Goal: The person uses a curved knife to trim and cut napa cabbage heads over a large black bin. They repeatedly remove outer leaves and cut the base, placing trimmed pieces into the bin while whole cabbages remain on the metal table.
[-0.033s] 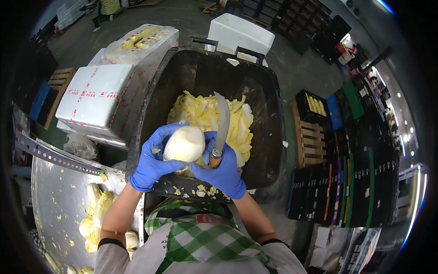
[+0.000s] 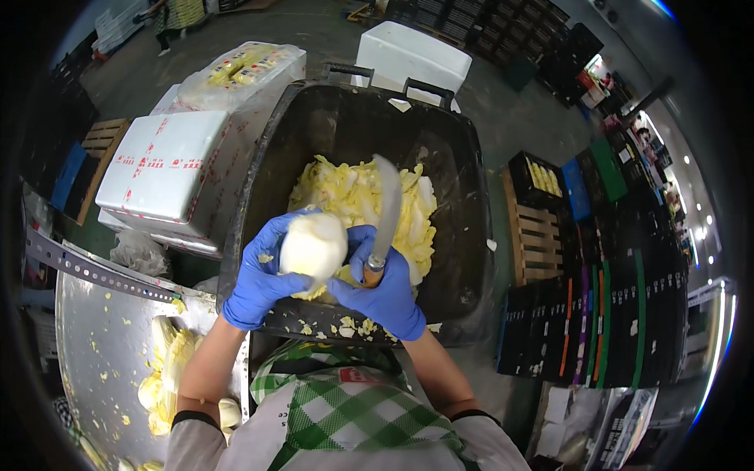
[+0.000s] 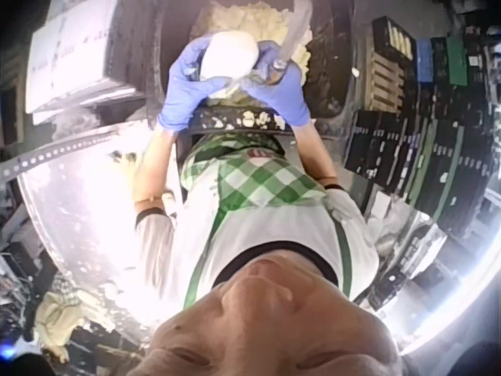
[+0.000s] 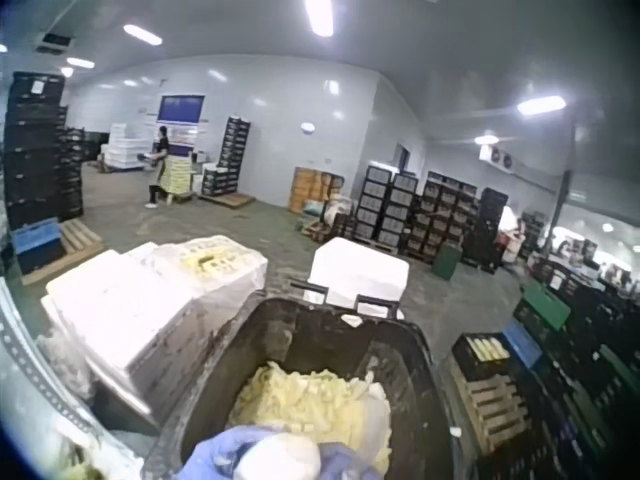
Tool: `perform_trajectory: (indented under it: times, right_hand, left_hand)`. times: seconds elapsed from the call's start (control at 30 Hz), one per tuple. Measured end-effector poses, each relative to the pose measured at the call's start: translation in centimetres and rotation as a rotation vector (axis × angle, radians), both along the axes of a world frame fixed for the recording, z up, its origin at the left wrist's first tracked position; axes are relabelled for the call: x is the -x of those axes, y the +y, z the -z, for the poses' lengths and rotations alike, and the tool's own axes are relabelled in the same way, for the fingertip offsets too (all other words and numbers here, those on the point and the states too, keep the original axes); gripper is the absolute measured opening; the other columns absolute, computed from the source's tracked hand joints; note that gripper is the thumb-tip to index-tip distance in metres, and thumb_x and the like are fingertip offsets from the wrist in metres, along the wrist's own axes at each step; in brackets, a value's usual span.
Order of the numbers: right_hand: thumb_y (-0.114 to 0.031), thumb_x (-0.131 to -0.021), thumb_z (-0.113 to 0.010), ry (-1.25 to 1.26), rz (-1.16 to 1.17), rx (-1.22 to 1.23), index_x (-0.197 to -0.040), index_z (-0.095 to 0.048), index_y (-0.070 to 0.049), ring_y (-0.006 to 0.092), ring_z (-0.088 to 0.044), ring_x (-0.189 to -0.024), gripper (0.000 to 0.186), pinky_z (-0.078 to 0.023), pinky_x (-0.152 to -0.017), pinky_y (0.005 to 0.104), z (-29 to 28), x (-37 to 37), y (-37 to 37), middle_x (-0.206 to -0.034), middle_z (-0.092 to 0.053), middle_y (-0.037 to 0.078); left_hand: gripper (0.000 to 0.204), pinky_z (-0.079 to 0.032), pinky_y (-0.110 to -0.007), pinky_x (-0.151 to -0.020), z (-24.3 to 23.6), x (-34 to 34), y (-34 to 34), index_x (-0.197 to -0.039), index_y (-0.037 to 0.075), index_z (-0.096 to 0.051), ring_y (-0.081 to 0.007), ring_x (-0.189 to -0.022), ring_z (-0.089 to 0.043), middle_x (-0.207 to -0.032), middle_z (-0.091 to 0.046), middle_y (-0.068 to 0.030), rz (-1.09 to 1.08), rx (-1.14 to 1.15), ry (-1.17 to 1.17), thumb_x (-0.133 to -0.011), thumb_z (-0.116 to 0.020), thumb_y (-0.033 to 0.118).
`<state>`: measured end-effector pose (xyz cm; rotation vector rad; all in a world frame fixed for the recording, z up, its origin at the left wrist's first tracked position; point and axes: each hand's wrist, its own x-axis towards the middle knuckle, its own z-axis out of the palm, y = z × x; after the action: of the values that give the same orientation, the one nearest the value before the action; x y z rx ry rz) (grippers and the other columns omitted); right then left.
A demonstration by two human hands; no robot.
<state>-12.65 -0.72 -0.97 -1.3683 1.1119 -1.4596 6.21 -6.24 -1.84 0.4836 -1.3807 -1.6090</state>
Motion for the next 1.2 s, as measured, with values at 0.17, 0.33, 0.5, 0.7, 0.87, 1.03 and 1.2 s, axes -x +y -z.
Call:
perform_trajectory:
  times: [0.17,0.33,0.5,0.7,0.87,1.03,1.2]
  right_hand:
    - [0.005,-0.073,-0.072,0.012,-0.038,0.186,-0.082,-0.046,-0.006,0.0128,-0.054,-0.077,0.029,-0.047,-0.073,0.0276,-0.7,0.4,0.0,-0.099,-0.058,0.009]
    - [0.003,-0.073,-0.073,0.046,0.006,-0.001,-0.076,-0.046,-0.008,0.0138,-0.055,-0.088,0.030,-0.043,-0.079,0.0276,-1.0,0.0,0.3,-0.101,-0.056,0.010]
    - [0.005,-0.071,-0.069,0.078,0.001,0.090,-0.091,-0.056,-0.003,0.0072,-0.051,-0.066,0.025,-0.046,-0.064,0.0248,0.2,-1.1,-0.6,-0.073,-0.055,0.000]
    - [0.009,-0.072,-0.067,0.442,0.216,0.236,-0.081,-0.054,-0.003,0.0182,-0.062,-0.074,0.020,-0.050,-0.068,0.0290,0.3,0.8,-1.9,-0.086,-0.062,0.010]
    - [-0.012,-0.078,-0.074,0.942,0.650,0.182,-0.097,-0.060,-0.001,0.0305,-0.065,-0.069,0.026,-0.052,-0.064,0.0358,-0.5,4.3,-5.2,-0.086,-0.064,0.016]
    - [-0.014,-0.076,-0.083,0.045,-0.098,-0.226,-0.103,-0.059,-0.002,0.0121,-0.057,-0.086,0.038,-0.050,-0.074,0.0296,1.7,2.6,-1.5,-0.099,-0.060,0.004]
    - [-0.002,-0.069,-0.085,-0.144,-0.103,-0.240,-0.084,-0.047,-0.006,0.0170,-0.060,-0.101,0.041,-0.051,-0.083,0.0290,2.2,0.6,0.8,-0.120,-0.061,0.015]
  left_hand:
    - [0.071,-0.044,-0.033,-0.105,1.0,0.1,1.2,-0.140,-0.001,-0.048,-0.0160,-0.119,-0.056,-0.130,-0.059,-0.0071,0.058,-0.232,0.165,-0.074,-0.077,-0.001]
    - [0.070,-0.044,-0.031,-0.103,0.6,0.6,1.5,-0.137,0.002,-0.051,-0.0151,-0.119,-0.054,-0.131,-0.057,-0.0043,-0.030,-0.226,0.124,-0.073,-0.080,0.003]
    - [0.088,-0.046,-0.033,-0.101,0.1,1.4,1.8,-0.134,0.002,-0.052,-0.0158,-0.115,-0.056,-0.125,-0.058,-0.0072,-0.129,0.074,-0.033,-0.056,-0.092,0.005]
    - [0.076,-0.050,-0.034,-0.097,1.4,1.4,2.3,-0.131,-0.003,-0.051,-0.0176,-0.109,-0.061,-0.127,-0.061,-0.0119,-0.287,-0.064,0.049,-0.063,-0.084,0.004]
    - [0.083,-0.056,-0.040,-0.087,1.5,1.1,0.9,-0.137,-0.006,-0.047,-0.0242,-0.096,-0.066,-0.104,-0.063,-0.0140,-0.176,-0.383,0.208,-0.071,-0.074,0.038]
    - [0.093,-0.053,-0.042,-0.096,1.0,2.6,0.1,-0.141,-0.003,-0.040,-0.0268,-0.105,-0.063,-0.114,-0.061,-0.0144,-0.139,-0.327,0.327,-0.067,-0.079,0.038]
    - [0.070,-0.049,-0.033,-0.096,0.9,3.0,0.8,-0.136,0.001,-0.044,-0.0194,-0.110,-0.059,-0.118,-0.059,-0.0114,-0.257,-0.111,0.199,-0.074,-0.072,0.014]
